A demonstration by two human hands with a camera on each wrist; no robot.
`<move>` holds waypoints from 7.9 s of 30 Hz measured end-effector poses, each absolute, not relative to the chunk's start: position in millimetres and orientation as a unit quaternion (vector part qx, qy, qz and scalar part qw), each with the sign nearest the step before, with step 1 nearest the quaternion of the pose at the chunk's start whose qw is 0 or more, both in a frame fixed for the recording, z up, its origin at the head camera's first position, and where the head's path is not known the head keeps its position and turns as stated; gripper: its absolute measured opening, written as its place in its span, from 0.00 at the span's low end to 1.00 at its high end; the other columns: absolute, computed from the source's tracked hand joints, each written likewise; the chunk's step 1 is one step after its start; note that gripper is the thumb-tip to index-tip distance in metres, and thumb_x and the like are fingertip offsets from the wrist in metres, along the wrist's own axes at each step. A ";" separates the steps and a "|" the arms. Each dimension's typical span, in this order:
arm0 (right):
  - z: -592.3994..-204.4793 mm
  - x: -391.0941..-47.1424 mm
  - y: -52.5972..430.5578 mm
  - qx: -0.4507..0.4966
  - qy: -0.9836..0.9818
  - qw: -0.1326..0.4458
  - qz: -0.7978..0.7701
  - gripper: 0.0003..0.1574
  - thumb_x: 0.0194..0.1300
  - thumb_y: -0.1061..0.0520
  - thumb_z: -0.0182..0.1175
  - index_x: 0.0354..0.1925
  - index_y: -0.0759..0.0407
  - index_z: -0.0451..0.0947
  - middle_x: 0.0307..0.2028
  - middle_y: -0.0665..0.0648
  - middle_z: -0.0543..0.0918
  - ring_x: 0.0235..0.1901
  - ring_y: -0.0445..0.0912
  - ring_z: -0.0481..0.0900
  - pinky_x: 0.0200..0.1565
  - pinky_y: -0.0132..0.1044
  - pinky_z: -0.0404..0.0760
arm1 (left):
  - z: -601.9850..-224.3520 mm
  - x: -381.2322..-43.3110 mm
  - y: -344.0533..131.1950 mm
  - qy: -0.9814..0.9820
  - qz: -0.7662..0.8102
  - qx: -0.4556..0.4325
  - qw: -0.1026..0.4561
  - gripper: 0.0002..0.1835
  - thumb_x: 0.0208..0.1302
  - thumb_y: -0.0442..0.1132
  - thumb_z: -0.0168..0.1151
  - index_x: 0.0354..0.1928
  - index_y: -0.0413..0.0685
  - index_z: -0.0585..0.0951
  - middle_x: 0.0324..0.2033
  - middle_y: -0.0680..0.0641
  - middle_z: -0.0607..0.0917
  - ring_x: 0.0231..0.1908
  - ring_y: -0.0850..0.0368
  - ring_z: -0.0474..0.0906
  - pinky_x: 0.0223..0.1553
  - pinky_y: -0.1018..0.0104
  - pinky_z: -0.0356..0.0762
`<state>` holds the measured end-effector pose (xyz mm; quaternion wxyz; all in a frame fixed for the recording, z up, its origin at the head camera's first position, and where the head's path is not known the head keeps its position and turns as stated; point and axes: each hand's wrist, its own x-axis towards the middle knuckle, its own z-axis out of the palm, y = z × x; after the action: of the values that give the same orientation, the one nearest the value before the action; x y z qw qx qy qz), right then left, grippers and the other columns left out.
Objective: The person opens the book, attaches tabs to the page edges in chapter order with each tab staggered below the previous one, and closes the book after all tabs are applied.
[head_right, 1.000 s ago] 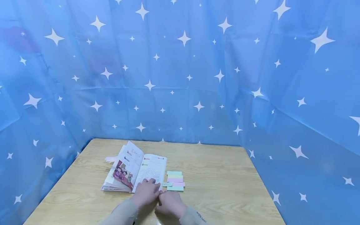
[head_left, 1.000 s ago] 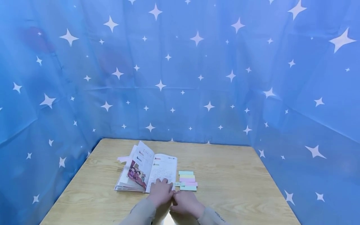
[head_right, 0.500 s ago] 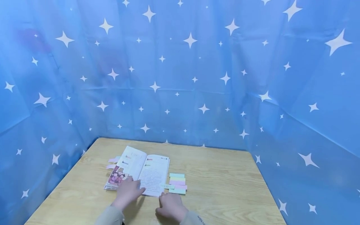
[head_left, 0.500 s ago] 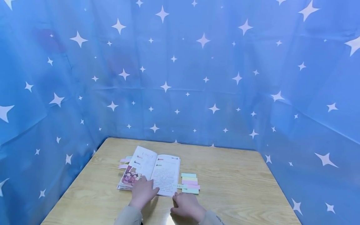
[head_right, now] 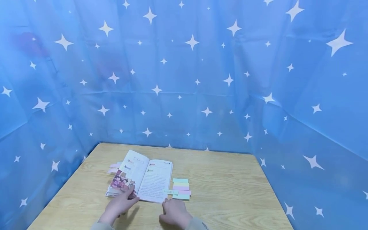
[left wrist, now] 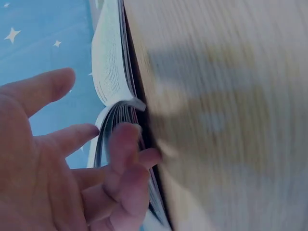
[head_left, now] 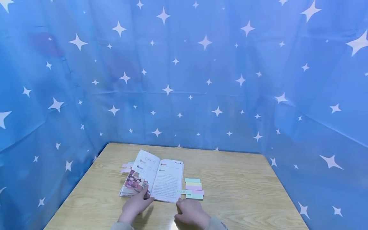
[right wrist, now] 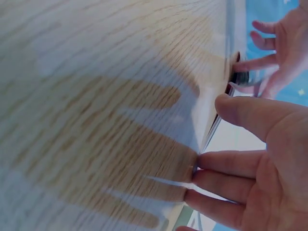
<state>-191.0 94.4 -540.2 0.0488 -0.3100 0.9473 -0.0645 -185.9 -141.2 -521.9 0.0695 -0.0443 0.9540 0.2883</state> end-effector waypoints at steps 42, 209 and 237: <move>-532.6 -190.3 95.3 -0.313 0.944 0.083 -0.060 0.15 0.49 0.41 0.59 0.18 0.45 0.67 0.18 0.39 0.64 0.15 0.36 0.62 0.16 0.28 0.61 | -557.7 -237.0 -170.0 0.611 0.738 -0.267 -0.102 0.48 0.56 0.31 0.54 0.66 0.49 0.30 0.65 0.36 0.37 0.63 0.41 0.42 0.61 0.53 0.51; -541.9 -215.0 45.4 -0.306 0.951 0.010 -0.046 0.27 0.45 0.39 0.61 0.41 0.53 0.79 0.49 0.54 0.76 0.40 0.46 0.76 0.35 0.35 0.78 | -530.5 -269.0 -109.0 0.964 0.176 0.122 0.157 0.50 0.39 0.60 0.66 0.64 0.45 0.60 0.64 0.33 0.50 0.62 0.33 0.43 0.54 0.37 0.53; -537.0 -222.0 30.1 -0.309 0.950 0.023 0.029 0.26 0.46 0.34 0.59 0.36 0.50 0.79 0.49 0.50 0.76 0.36 0.44 0.77 0.26 0.34 0.76 | -536.4 -272.9 -124.0 0.959 0.219 0.102 0.148 0.44 0.41 0.54 0.67 0.63 0.48 0.63 0.64 0.34 0.49 0.62 0.34 0.40 0.57 0.38 0.46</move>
<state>-222.0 30.1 -537.0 0.0234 -0.3087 0.9504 0.0295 -272.9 -124.0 -536.4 0.1485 0.1025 0.9589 0.2192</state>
